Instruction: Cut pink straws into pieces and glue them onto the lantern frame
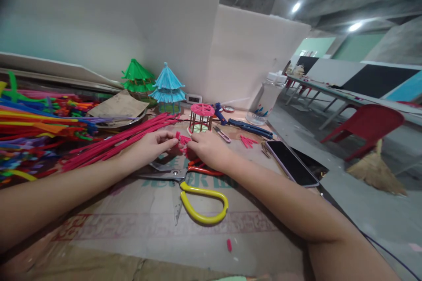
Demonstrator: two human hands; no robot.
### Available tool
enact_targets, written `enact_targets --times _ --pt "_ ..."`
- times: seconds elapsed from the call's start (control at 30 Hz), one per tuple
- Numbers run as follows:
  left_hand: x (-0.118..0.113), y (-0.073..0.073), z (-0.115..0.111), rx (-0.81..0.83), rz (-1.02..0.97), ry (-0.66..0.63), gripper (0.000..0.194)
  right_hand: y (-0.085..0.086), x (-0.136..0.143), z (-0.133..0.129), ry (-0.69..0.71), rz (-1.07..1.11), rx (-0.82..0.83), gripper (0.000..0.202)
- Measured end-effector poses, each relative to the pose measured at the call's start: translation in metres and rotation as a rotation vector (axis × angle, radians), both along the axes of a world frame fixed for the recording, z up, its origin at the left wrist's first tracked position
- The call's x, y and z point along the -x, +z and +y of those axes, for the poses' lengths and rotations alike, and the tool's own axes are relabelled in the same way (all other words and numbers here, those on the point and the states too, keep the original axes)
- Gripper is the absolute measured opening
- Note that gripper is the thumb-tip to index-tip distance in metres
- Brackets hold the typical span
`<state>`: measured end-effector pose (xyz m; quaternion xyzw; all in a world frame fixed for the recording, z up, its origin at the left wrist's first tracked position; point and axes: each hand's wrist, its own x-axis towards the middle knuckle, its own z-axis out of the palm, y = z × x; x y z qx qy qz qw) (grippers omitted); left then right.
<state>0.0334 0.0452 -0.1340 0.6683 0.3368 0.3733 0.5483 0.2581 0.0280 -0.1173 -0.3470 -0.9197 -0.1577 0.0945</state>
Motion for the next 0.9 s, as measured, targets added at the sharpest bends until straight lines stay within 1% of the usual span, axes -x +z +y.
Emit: enact_targets --times 0.03,0.1,0.17,0.23,0.33,0.4,0.47,0.53,0.6,0.67,0.7,0.73,0.77,0.8,0.83,0.9 --pt "0.000 0.000 0.000 -0.011 -0.001 0.001 0.036 0.003 0.001 -0.003 -0.029 0.040 0.015 0.020" --pt "0.001 -0.001 0.000 -0.018 -0.001 0.013 0.037 0.010 0.003 -0.011 -0.133 0.181 0.071 0.020" --pt "0.001 0.000 -0.001 -0.019 0.003 0.024 0.039 0.016 0.005 -0.017 -0.244 0.382 0.140 0.021" --pt "0.001 0.003 -0.004 -0.024 0.010 0.017 0.039 0.018 0.008 -0.022 -0.290 0.591 0.233 0.022" --pt "-0.002 0.008 -0.011 -0.086 0.096 0.010 0.037 0.012 0.013 -0.023 -0.238 0.825 0.417 0.026" --pt "-0.004 0.009 -0.014 -0.220 0.210 0.010 0.033 0.003 0.017 -0.022 -0.203 0.915 0.519 0.025" --pt "-0.005 0.009 -0.015 -0.344 0.302 0.001 0.030 -0.005 0.021 -0.020 -0.185 0.963 0.568 0.017" --pt "-0.005 0.008 -0.015 -0.396 0.346 -0.004 0.029 -0.008 0.023 -0.020 -0.186 0.982 0.571 0.012" --pt "-0.005 0.008 -0.014 -0.379 0.354 0.003 0.030 -0.002 0.021 -0.020 -0.229 0.960 0.559 0.012" --pt "-0.005 0.007 -0.014 -0.320 0.343 0.003 0.032 0.016 0.012 -0.022 -0.298 0.833 0.594 0.015" --pt "-0.005 0.007 -0.013 -0.277 0.328 -0.001 0.033 0.028 0.004 -0.023 -0.331 0.726 0.638 0.016" --pt "-0.005 0.006 -0.013 -0.233 0.309 -0.006 0.035 0.041 -0.005 -0.024 -0.335 0.541 0.681 0.014" --pt "-0.005 0.006 -0.013 -0.196 0.292 -0.009 0.036 0.054 -0.017 -0.024 -0.345 0.346 0.673 0.010" --pt "-0.005 0.006 -0.013 -0.171 0.278 -0.010 0.037 0.065 -0.029 -0.024 -0.373 0.212 0.628 0.008" --pt "-0.005 0.006 -0.013 -0.156 0.267 -0.012 0.037 0.074 -0.041 -0.023 -0.453 0.140 0.558 0.009" --pt "-0.006 0.006 -0.013 -0.142 0.252 -0.018 0.037 0.083 -0.065 -0.019 -0.662 0.036 0.470 0.012"
